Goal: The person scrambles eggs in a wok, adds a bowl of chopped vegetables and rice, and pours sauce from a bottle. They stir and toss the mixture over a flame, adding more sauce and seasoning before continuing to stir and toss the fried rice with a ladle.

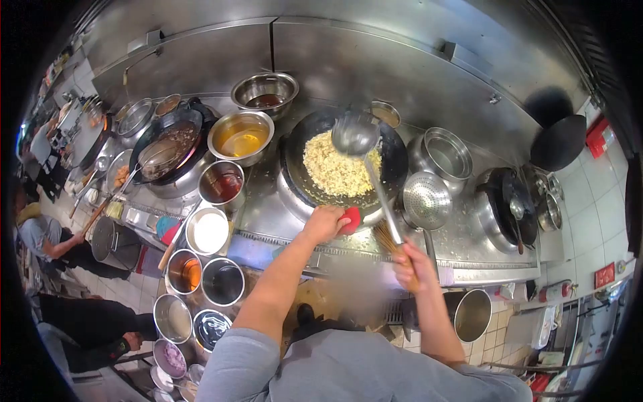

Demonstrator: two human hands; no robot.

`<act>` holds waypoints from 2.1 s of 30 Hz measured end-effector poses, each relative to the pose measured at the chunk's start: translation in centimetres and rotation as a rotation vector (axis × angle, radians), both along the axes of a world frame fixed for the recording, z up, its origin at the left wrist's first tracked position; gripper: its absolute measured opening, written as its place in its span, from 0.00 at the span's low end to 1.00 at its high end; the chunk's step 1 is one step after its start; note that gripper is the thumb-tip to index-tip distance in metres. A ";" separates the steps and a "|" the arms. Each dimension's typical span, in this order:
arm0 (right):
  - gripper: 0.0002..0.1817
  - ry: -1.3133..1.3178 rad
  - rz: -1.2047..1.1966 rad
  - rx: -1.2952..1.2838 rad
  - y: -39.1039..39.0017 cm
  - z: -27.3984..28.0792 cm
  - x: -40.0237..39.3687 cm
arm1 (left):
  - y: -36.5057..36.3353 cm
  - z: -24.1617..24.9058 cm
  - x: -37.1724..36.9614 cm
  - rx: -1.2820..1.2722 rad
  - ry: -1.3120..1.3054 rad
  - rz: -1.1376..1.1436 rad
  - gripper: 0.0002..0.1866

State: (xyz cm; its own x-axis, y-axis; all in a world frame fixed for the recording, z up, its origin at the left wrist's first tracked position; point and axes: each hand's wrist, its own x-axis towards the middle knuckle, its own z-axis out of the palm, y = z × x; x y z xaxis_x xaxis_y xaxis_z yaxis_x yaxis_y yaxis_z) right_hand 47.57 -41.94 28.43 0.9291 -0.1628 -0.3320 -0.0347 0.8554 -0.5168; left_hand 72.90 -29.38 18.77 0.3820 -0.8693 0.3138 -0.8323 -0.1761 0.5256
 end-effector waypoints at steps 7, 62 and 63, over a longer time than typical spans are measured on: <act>0.20 0.523 0.053 -1.161 -4.6 -2.3 11.6 | -0.1 0.9 -0.4 0.054 -0.052 0.044 0.20; 0.26 0.712 0.177 -1.844 -1.0 -6.9 9.6 | 0.4 2.2 3.0 0.262 0.187 -0.193 0.18; 0.26 0.662 0.161 -1.785 0.6 -6.3 8.3 | 0.2 1.9 2.2 0.253 0.178 -0.212 0.18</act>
State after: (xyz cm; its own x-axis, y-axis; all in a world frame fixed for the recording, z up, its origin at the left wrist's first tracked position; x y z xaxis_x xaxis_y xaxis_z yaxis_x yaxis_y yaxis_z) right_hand 55.83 -41.36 22.10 0.7813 -0.6042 -0.1565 -0.5806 -0.6116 -0.5374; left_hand 75.08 -29.15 20.68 0.2148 -0.9764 0.0238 -0.7639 -0.1528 0.6270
